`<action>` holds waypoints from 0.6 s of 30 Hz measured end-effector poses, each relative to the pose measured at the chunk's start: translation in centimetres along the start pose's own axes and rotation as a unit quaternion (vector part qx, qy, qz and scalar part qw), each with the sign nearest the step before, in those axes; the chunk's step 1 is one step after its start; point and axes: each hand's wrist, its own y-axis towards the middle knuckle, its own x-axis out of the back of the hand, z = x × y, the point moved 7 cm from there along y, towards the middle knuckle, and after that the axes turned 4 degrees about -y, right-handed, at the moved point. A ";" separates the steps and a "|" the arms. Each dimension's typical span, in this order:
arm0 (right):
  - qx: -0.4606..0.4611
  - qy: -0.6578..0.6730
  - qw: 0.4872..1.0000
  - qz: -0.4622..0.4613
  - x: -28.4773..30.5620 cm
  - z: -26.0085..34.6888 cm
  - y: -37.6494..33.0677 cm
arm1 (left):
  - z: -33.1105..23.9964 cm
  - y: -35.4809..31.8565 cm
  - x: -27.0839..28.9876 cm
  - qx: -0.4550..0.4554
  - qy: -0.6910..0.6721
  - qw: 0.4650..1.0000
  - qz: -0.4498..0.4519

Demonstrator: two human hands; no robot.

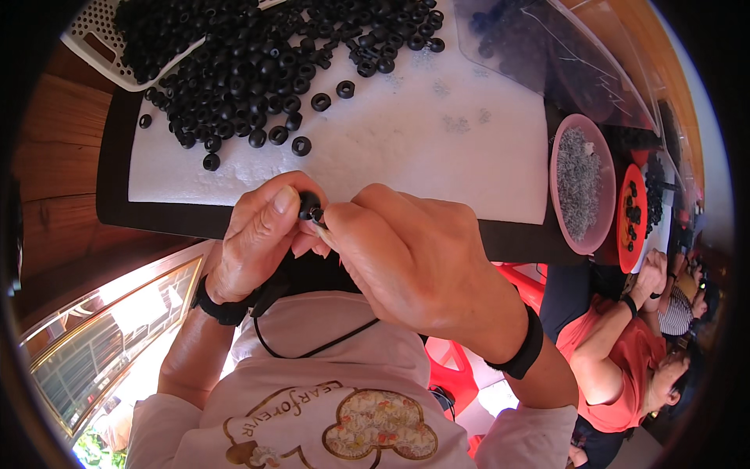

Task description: Manually assemble small white plastic inserts into black circular rings at a workstation.

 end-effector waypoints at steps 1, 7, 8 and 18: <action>-0.014 0.004 1.000 0.012 0.0 0.0 0.1 | 0.0 0.0 0.0 0.002 0.001 1.000 -0.004; -0.077 -0.013 0.996 0.053 0.0 0.3 0.4 | -0.2 0.0 -0.1 -0.004 0.026 1.000 0.000; -0.076 -0.013 0.996 0.053 0.1 0.4 0.6 | -0.3 0.0 -0.1 -0.009 0.037 0.999 -0.002; -0.203 0.199 0.949 0.136 -0.8 -2.6 0.5 | -0.5 0.0 0.1 0.006 0.058 0.998 0.021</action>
